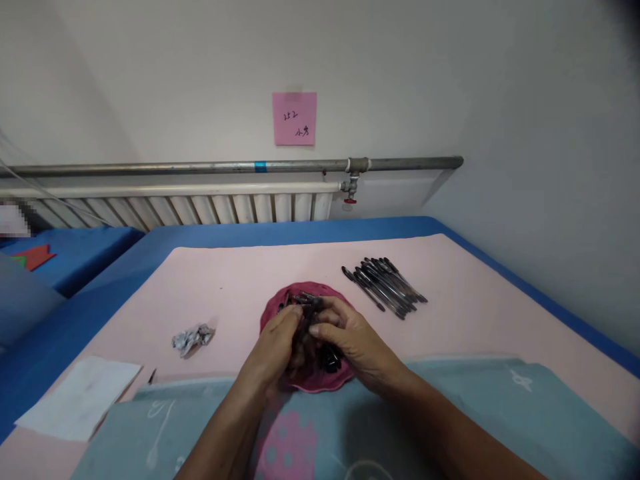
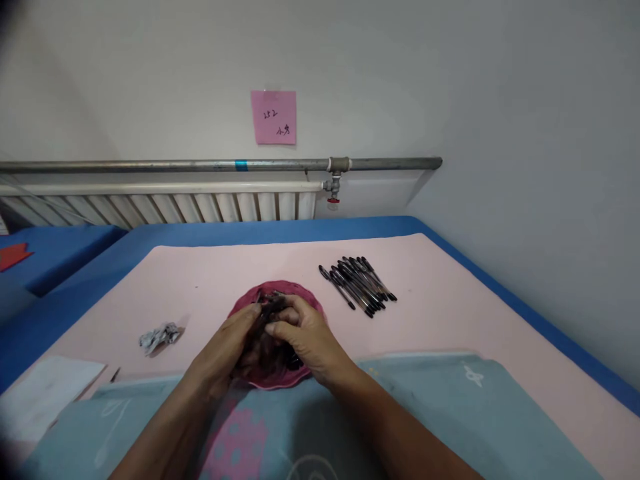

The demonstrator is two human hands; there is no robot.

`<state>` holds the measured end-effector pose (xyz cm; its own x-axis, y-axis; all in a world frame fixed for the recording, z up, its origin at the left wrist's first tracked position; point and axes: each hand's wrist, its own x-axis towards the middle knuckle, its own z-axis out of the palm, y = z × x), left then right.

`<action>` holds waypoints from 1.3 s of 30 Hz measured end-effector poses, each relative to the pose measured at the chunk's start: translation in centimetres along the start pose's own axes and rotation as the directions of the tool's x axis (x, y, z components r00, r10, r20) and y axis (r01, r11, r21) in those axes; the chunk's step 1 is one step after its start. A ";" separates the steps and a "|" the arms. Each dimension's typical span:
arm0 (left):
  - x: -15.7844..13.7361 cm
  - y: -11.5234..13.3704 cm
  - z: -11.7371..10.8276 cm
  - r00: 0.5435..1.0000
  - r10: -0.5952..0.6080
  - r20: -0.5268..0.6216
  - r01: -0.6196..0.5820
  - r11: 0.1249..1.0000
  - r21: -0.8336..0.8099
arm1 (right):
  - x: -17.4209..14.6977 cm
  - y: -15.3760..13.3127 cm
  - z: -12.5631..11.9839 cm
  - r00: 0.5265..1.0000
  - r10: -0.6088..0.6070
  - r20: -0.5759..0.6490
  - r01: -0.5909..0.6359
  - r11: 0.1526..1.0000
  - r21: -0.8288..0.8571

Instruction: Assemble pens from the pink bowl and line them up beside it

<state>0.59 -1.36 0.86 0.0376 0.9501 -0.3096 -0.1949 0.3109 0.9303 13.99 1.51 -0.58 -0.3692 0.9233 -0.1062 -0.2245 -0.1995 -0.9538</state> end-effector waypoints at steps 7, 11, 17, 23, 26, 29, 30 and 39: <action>-0.3 0.7 -0.5 0.990 -0.128 0.051 0.133 0.987 -0.089 | 0.5 -1.5 -2.9 0.953 -0.138 -0.271 0.106 0.986 -0.130; -0.1 0.7 -0.6 0.992 -0.086 0.090 0.097 0.987 -0.130 | 0.3 -1.9 -3.6 0.936 -0.272 -0.226 0.169 0.906 -0.389; -0.1 0.7 -0.7 0.993 -0.045 0.112 0.062 0.986 -0.156 | -0.1 -2.3 -4.1 0.917 -0.398 0.014 0.206 0.445 -0.872; -0.2 0.8 -0.7 0.997 -0.038 0.070 0.049 0.987 -0.155 | -0.9 -2.4 -3.4 0.958 -0.222 0.182 0.165 -0.092 -0.982; -0.1 0.8 -0.5 0.996 -0.054 0.077 0.065 0.988 -0.143 | -1.2 -2.1 -2.9 0.969 -0.131 0.211 0.184 -0.189 -0.965; 0.0 0.7 -0.3 0.996 -0.059 0.064 0.066 0.991 -0.120 | -1.1 -1.7 -2.7 0.974 -0.099 0.205 0.176 -0.245 -0.953; 0.0 0.6 -0.2 0.997 -0.060 0.053 0.066 0.992 -0.111 | -1.1 -1.5 -2.7 0.976 -0.089 0.198 0.169 -0.258 -0.951; 0.0 0.3 -0.1 0.996 -0.078 0.048 0.082 0.992 -0.094 | -0.7 -1.4 -2.9 0.978 -0.079 0.195 0.175 -0.213 -0.961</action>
<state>0.43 -1.30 1.12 0.0998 0.9233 -0.3709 -0.2827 0.3837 0.8791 17.16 2.05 0.05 -0.5193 0.8542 0.0266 0.8502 0.5195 -0.0853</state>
